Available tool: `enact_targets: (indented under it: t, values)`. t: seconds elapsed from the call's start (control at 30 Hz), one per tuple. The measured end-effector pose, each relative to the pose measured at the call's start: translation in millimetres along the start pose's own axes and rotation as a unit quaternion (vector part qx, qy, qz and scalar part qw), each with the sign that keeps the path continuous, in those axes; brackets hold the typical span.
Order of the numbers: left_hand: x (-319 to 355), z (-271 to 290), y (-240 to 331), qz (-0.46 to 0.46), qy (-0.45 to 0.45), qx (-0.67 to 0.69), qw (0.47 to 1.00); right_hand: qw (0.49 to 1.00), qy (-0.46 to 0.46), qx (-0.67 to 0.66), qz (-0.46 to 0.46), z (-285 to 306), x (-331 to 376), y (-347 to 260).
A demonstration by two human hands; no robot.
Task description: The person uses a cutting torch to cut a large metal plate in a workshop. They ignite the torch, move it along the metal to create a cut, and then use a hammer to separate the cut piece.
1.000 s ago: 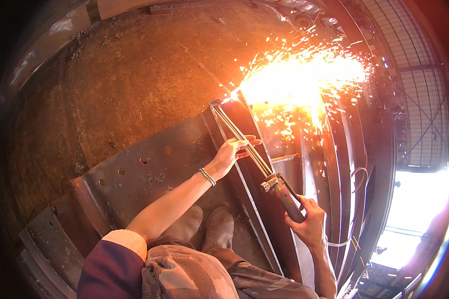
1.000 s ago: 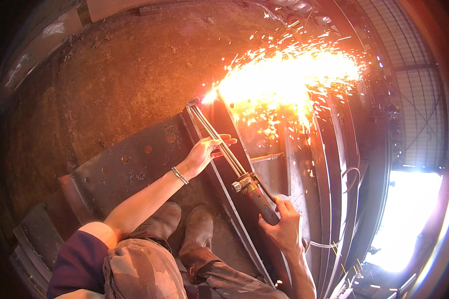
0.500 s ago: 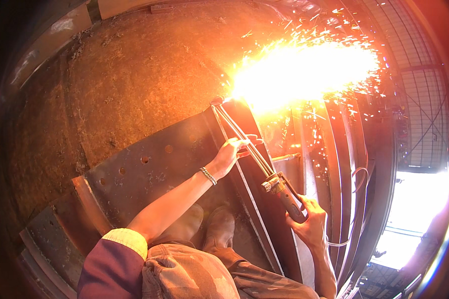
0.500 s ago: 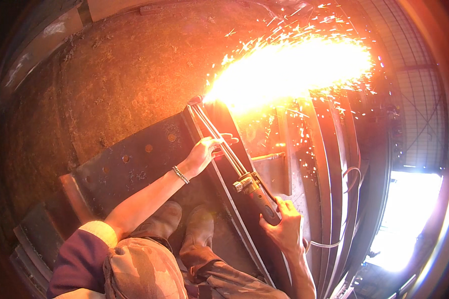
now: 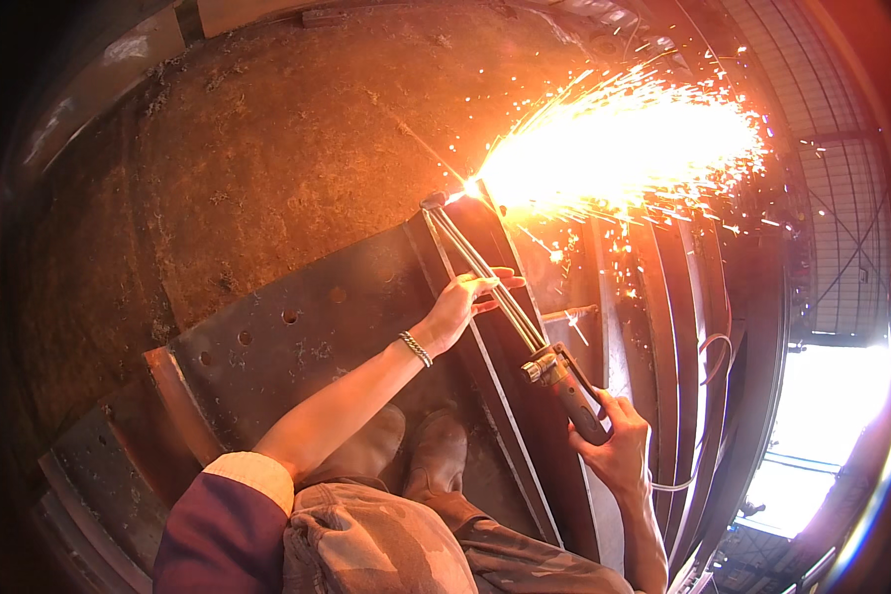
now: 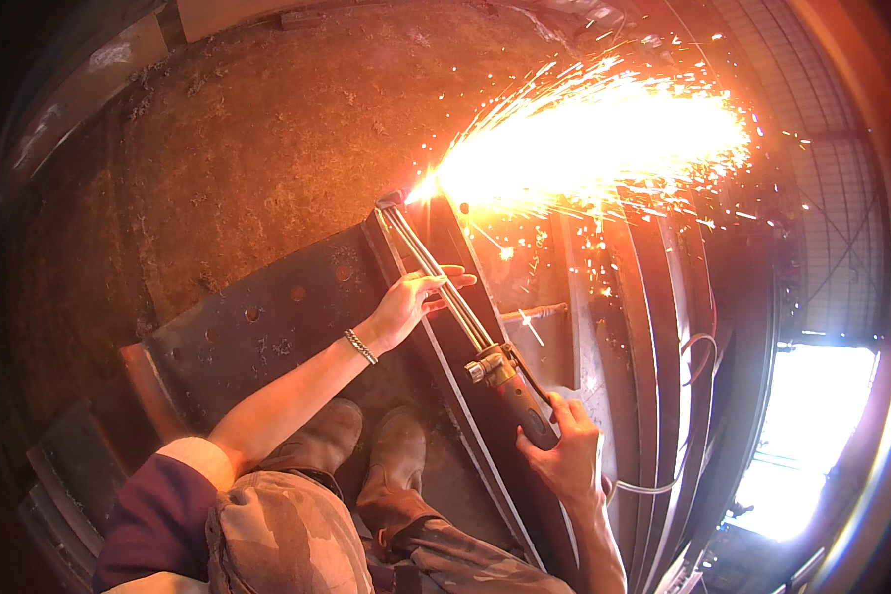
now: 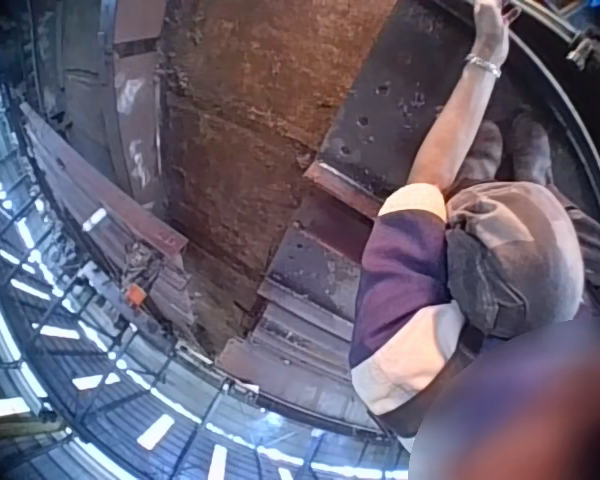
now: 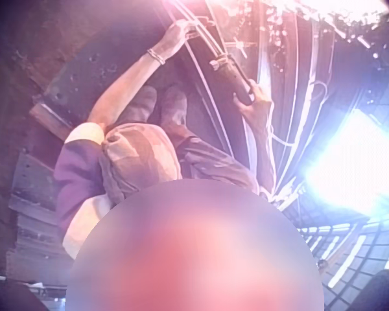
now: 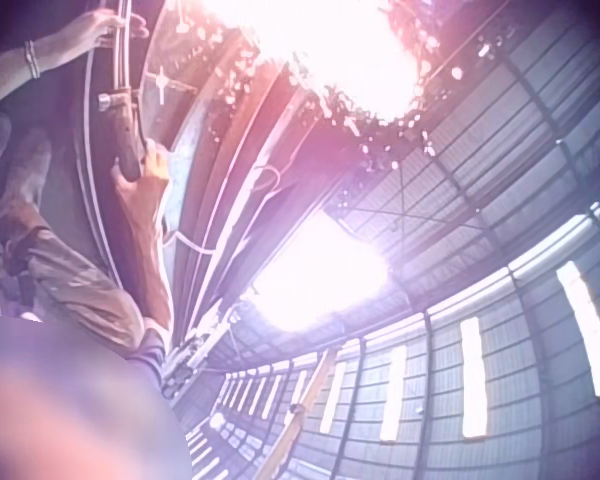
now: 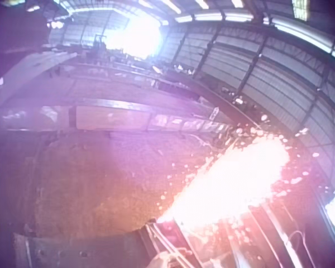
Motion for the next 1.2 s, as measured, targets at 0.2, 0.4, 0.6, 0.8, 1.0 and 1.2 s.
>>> enact_targets:
  t: [0.2, 0.4, 0.6, 0.8, 1.0, 1.2]
  values:
    - [-0.7, -0.6, 0.6, 0.004, -0.004, -0.004, 1.000, 1.000, 0.014, 0.003, 0.024, 0.3, -0.5, -2.0]
    - [0.4, -2.2, 1.6, 0.005, -0.004, 0.000, 1.000, 1.000, 0.001, -0.007, -0.005, -0.2, 2.4, 1.3]
    - [0.6, -1.3, 0.9, 0.006, -0.007, -0.017, 1.000, 0.999, 0.024, 0.000, 0.034, -1.3, 1.3, -0.4]
    - [0.0, -0.2, -0.5, 0.008, -0.006, -0.015, 1.000, 1.000, 0.000, -0.003, -0.011, -0.5, 3.3, 1.1]
    - [0.0, -1.1, 0.0, -0.004, -0.019, -0.018, 1.000, 1.000, -0.003, 0.003, -0.016, -0.2, 4.3, 0.1]
    - [-0.7, 0.7, -1.2, 0.002, -0.009, -0.037, 0.999, 1.000, 0.019, -0.003, 0.024, -1.1, 4.3, -1.0]
Point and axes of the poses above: each hand's wrist, its own x-axis away from the middle knuckle, its own z-axis out of the back of the hand, y = z × x, the point moved 4 cm from there along -x, towards the middle knuckle
